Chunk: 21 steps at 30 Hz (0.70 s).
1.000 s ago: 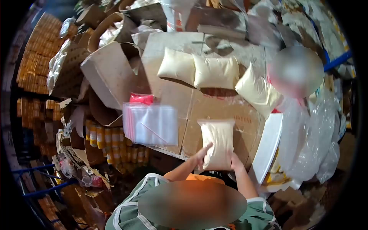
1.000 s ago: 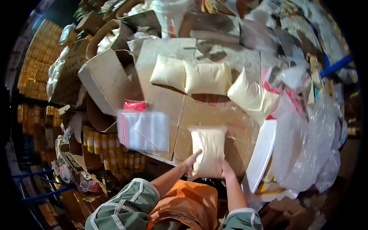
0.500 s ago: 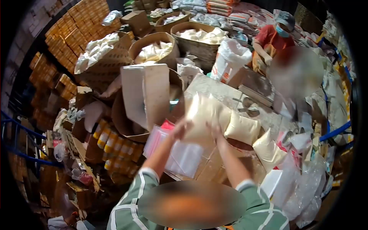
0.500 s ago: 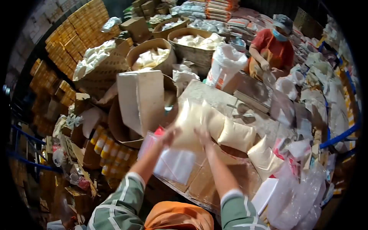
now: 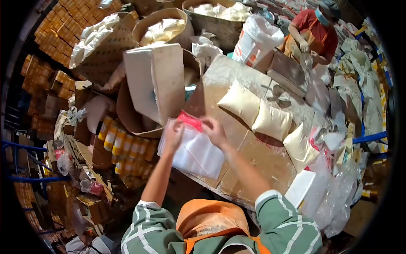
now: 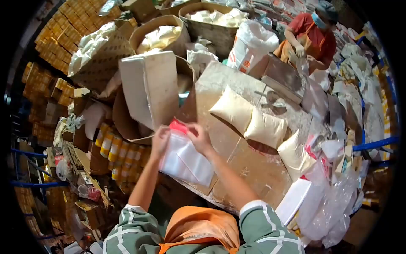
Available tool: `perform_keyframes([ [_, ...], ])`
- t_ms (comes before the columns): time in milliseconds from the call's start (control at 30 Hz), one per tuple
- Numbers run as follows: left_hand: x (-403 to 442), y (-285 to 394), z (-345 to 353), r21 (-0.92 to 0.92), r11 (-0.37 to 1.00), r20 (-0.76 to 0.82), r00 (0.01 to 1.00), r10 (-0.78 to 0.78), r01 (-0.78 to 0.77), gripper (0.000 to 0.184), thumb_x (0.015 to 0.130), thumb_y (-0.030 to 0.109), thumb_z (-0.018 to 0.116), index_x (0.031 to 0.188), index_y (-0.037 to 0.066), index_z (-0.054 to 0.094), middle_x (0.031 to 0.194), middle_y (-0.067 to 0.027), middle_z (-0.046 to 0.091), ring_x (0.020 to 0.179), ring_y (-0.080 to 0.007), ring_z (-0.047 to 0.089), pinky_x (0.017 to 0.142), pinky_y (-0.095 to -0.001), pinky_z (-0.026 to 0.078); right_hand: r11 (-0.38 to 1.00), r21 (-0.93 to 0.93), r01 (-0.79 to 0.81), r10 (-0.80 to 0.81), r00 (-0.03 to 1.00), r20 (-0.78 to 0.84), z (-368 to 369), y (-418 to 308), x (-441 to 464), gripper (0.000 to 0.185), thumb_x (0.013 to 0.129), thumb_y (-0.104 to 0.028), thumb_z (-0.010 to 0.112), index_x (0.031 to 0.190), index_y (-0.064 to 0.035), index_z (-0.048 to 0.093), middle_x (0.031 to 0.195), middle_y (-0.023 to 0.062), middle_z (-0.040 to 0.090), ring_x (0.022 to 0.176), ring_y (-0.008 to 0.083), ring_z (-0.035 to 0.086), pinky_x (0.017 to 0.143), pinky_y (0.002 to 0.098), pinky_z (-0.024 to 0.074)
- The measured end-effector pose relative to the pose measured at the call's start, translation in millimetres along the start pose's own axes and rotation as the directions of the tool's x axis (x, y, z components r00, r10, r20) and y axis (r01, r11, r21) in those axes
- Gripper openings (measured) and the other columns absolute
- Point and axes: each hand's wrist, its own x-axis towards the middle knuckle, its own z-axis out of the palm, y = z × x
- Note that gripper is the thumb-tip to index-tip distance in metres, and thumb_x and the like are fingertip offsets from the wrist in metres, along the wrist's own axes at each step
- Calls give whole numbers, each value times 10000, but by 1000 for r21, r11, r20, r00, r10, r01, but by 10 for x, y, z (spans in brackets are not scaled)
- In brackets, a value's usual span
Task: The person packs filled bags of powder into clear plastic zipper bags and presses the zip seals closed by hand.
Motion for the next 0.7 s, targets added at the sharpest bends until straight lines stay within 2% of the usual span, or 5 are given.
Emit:
perform_keyframes([
  [67, -769, -841, 384, 396, 916, 30, 997, -75, 57, 526, 811, 270, 712, 1223, -11, 546, 1211, -274, 553, 1137, -425, 523, 988, -463, 406, 946, -26, -322, 321, 946, -42, -188, 937, -1018, 172, 894, -96, 619, 1028, 3, 659, 953, 55, 672, 866, 116, 607, 784, 274, 491],
  [167, -1245, -1118, 613, 705, 507, -70, 760, -646, 496, 1020, 758, 426, 766, 1508, 50, 185, 1523, -292, 203, 1417, -432, 199, 1110, -549, 271, 836, -66, -545, 521, 826, -217, -449, 1388, -2404, 139, 861, -80, 644, 974, -1, 662, 868, 58, 673, 806, 118, 615, 740, 266, 496],
  [300, -1543, -1261, 729, 759, 470, -58, 765, -642, 452, 986, 770, 361, 773, 1508, 66, 190, 1540, -266, 180, 1414, -418, 217, 1110, -550, 272, 601, 13, -799, 780, 582, -232, -589, 1505, -3451, 124, 845, -33, 606, 957, 3, 644, 826, 70, 662, 721, 125, 624, 659, 278, 511],
  [500, -1738, -1406, 977, 742, 584, -49, 896, -441, 329, 783, 798, 263, 739, 1438, 69, 332, 1493, -213, 312, 1365, -378, 323, 1074, -490, 347, 641, -114, -759, 712, 643, -283, -452, 1749, -3376, 206, 844, -114, 635, 996, 25, 639, 834, 74, 672, 708, 145, 636, 626, 285, 507],
  [700, -1765, -1695, 1204, 533, 790, -147, 953, -267, 303, 528, 821, 336, 715, 1214, 22, 552, 1286, -202, 520, 1148, -350, 519, 932, -429, 440, 723, -87, -685, 641, 713, -285, 89, 1898, -2515, 489, 822, -163, 657, 1250, 46, 549, 1096, 158, 642, 1014, 222, 621, 900, 343, 487],
])
